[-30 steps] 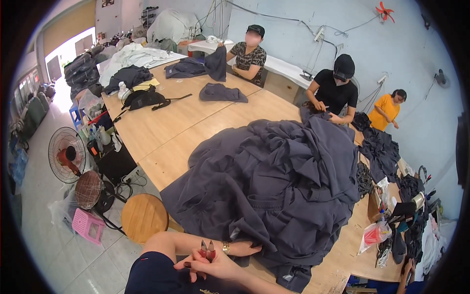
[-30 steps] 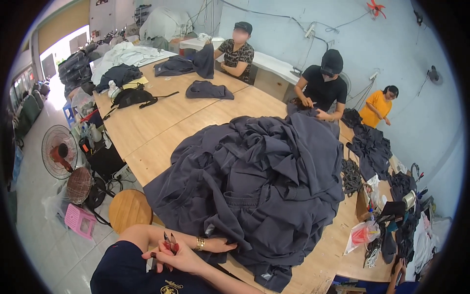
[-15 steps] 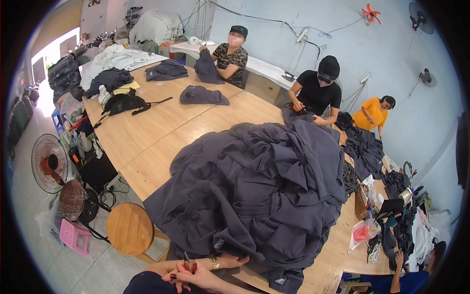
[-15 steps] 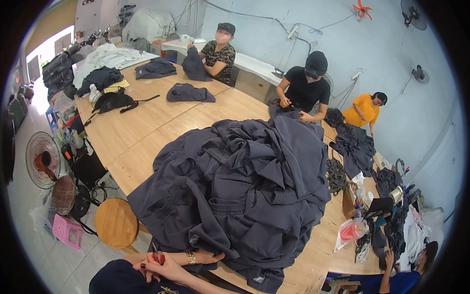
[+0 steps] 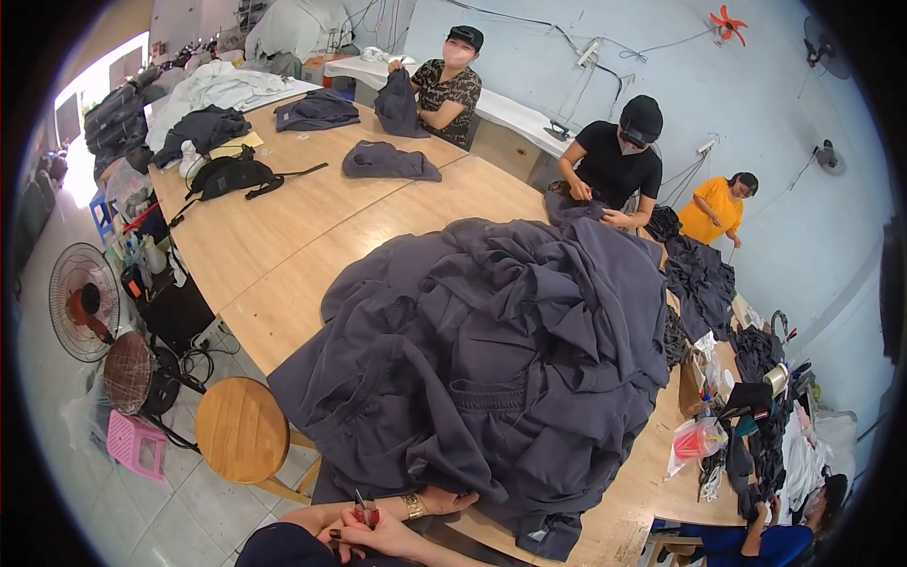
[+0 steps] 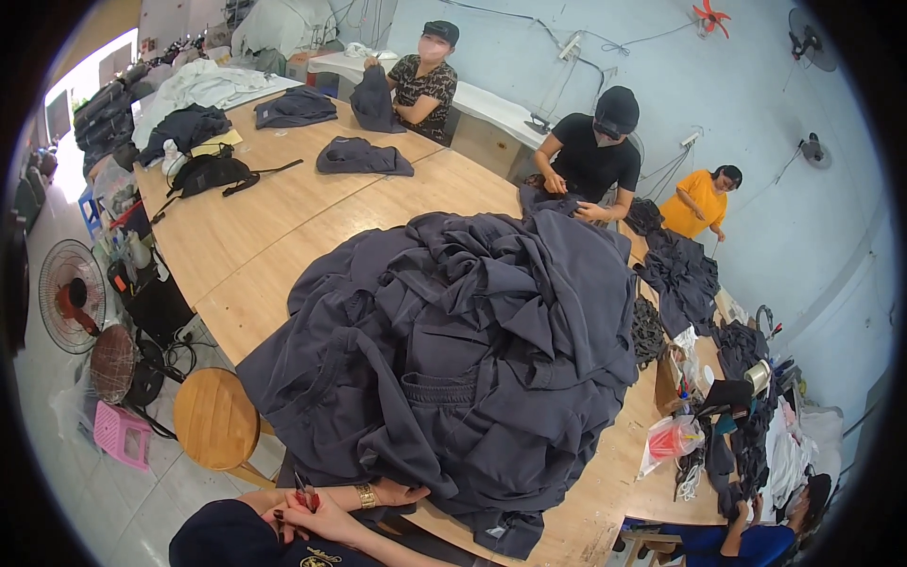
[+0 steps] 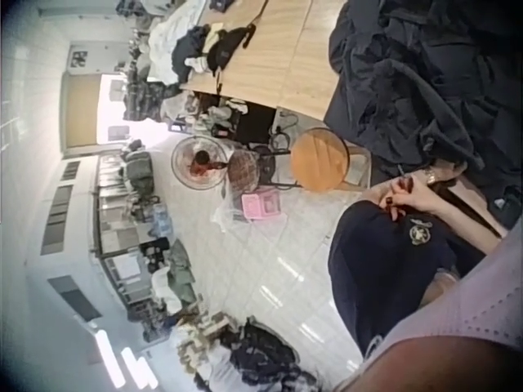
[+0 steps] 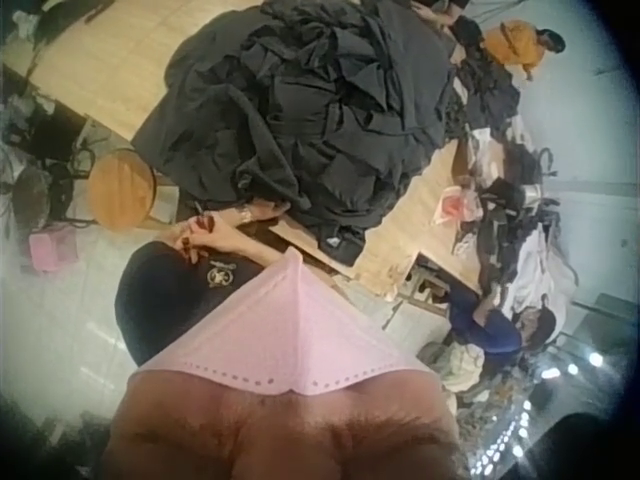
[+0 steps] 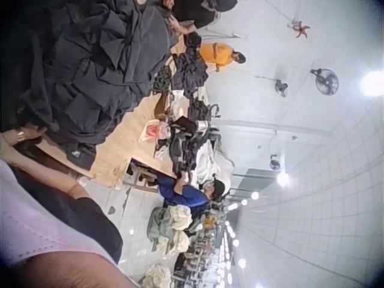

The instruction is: Using small scissors to trim loose threads from gray garments in a garment manufacturing setting.

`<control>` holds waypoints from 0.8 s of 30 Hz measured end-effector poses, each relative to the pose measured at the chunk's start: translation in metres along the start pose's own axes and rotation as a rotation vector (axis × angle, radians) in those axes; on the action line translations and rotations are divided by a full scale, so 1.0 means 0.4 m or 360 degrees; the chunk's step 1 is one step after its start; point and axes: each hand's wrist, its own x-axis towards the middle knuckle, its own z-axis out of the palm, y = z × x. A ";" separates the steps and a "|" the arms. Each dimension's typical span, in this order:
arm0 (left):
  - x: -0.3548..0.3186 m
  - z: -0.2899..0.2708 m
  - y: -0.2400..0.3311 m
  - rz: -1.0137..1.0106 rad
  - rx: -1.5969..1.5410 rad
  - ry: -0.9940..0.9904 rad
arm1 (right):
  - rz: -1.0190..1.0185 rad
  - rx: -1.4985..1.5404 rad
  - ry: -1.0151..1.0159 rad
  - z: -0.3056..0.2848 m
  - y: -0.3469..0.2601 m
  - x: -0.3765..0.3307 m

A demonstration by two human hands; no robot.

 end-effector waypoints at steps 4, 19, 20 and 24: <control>-0.009 0.004 0.017 -0.0019 -0.0065 0.0075 | 0.0004 0.0069 0.0027 -0.013 -0.002 -0.015; -0.110 -0.127 0.271 0.0170 -0.0549 0.0341 | -0.1021 -0.0230 0.1218 -0.113 -0.193 -0.237; -0.121 -0.139 0.328 0.0291 -0.0578 0.0398 | -0.1161 -0.0135 0.1262 -0.126 -0.200 -0.253; -0.128 -0.141 0.355 0.0603 -0.0580 0.0498 | -0.1298 -0.0012 0.1550 -0.175 -0.174 -0.292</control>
